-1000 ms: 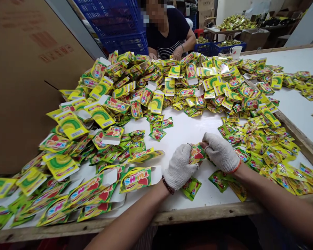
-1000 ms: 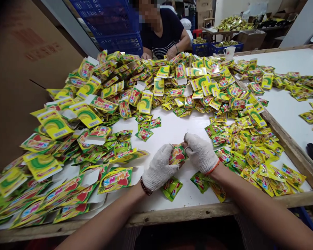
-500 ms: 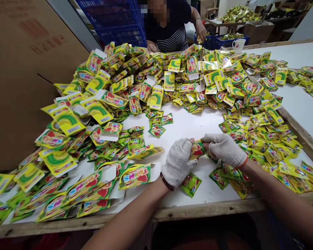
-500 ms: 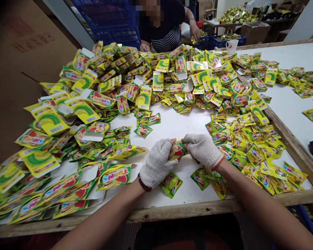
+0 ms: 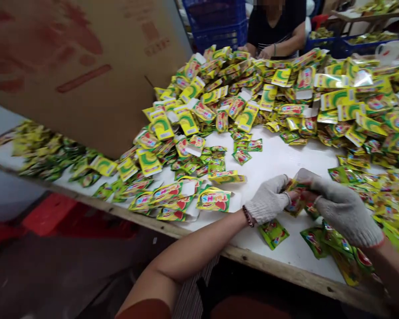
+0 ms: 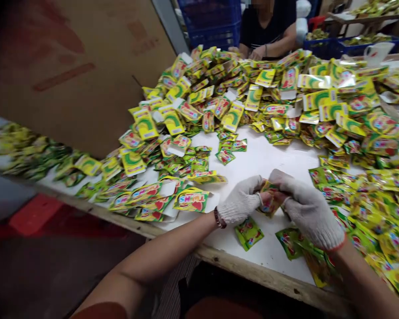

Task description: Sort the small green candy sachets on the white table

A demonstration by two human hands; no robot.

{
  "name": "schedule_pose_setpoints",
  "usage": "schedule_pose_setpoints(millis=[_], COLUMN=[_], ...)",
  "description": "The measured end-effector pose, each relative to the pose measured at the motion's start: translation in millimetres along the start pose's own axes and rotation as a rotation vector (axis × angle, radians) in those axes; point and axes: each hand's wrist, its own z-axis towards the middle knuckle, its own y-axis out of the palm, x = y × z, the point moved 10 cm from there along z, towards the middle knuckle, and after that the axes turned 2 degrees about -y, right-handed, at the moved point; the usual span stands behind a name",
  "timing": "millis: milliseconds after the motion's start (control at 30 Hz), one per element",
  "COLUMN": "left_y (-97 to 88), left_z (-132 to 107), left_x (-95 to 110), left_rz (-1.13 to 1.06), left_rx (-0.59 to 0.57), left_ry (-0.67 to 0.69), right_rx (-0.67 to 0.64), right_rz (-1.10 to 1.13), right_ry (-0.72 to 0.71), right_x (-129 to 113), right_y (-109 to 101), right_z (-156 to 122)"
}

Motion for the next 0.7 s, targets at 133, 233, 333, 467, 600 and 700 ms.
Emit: schedule_pose_setpoints(millis=[133,233,333,467,600,700], left_y=[-8.1,-13.9,-13.0,-15.6,-12.0,-1.1], left_z=[3.1,1.8,0.0,-0.2,0.1,-5.0], left_x=[-22.0,-26.0,-19.7,-21.1,-23.8,-20.6], left_rz=[-0.429,-0.514,-0.520,-0.448,-0.350,-0.091], left_rx=[0.117,0.165,0.109,0.082,-0.018,-0.197], left_ry=[-0.075,-0.057,-0.002,-0.001,-0.064,-0.106], right_rx=[0.208,0.105,0.115,0.068,-0.123,-0.308], right_rz=[0.112,0.352,0.359,0.337,0.240,0.147], right_ry=[0.119,0.275,0.252,0.207,0.243,0.265], right_x=[25.0,47.8,47.5,41.9,44.1,43.6], right_y=[-8.0,17.1,20.2,20.5,25.5,32.9], right_z=[-1.5,-0.5,0.6,1.2,-4.3,-16.2])
